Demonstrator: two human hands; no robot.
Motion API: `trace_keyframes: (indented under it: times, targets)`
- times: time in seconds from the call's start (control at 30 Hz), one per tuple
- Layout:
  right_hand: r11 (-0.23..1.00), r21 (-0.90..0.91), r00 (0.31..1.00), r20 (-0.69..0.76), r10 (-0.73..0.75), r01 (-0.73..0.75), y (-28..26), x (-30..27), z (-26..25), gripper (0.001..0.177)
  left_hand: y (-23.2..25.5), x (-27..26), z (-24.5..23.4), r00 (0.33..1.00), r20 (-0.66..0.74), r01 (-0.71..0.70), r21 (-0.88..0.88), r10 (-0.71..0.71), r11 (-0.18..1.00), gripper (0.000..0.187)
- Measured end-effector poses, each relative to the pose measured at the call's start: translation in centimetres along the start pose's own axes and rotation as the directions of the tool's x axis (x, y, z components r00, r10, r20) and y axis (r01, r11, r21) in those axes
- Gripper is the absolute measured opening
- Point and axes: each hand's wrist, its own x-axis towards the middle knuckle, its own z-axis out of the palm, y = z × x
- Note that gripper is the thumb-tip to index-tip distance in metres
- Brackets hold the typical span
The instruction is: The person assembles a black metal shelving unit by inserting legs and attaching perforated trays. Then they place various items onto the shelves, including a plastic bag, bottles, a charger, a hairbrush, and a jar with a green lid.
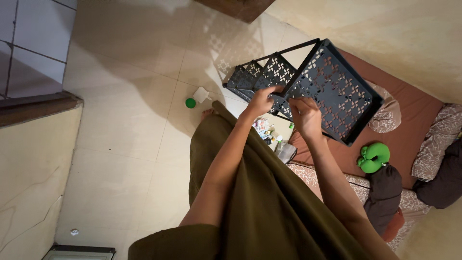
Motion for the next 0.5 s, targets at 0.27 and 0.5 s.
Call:
trace_keyframes:
  times: [0.27, 0.5]
  targets:
    - [0.963, 0.135, 0.952, -0.17, 0.254, -0.233, 3.2, 4.5, -2.8, 0.013, 3.6, 7.2, -1.8, 0.981, -0.11, 0.179, 0.183, -0.16, 0.967, 0.033]
    - [0.987, -0.131, 0.949, -0.312, 0.052, -0.098, 9.2, 10.2, -1.4, 0.029, 5.3, 15.0, 0.1, 0.948, -0.061, -0.25, 0.466, 0.313, 0.849, 0.053]
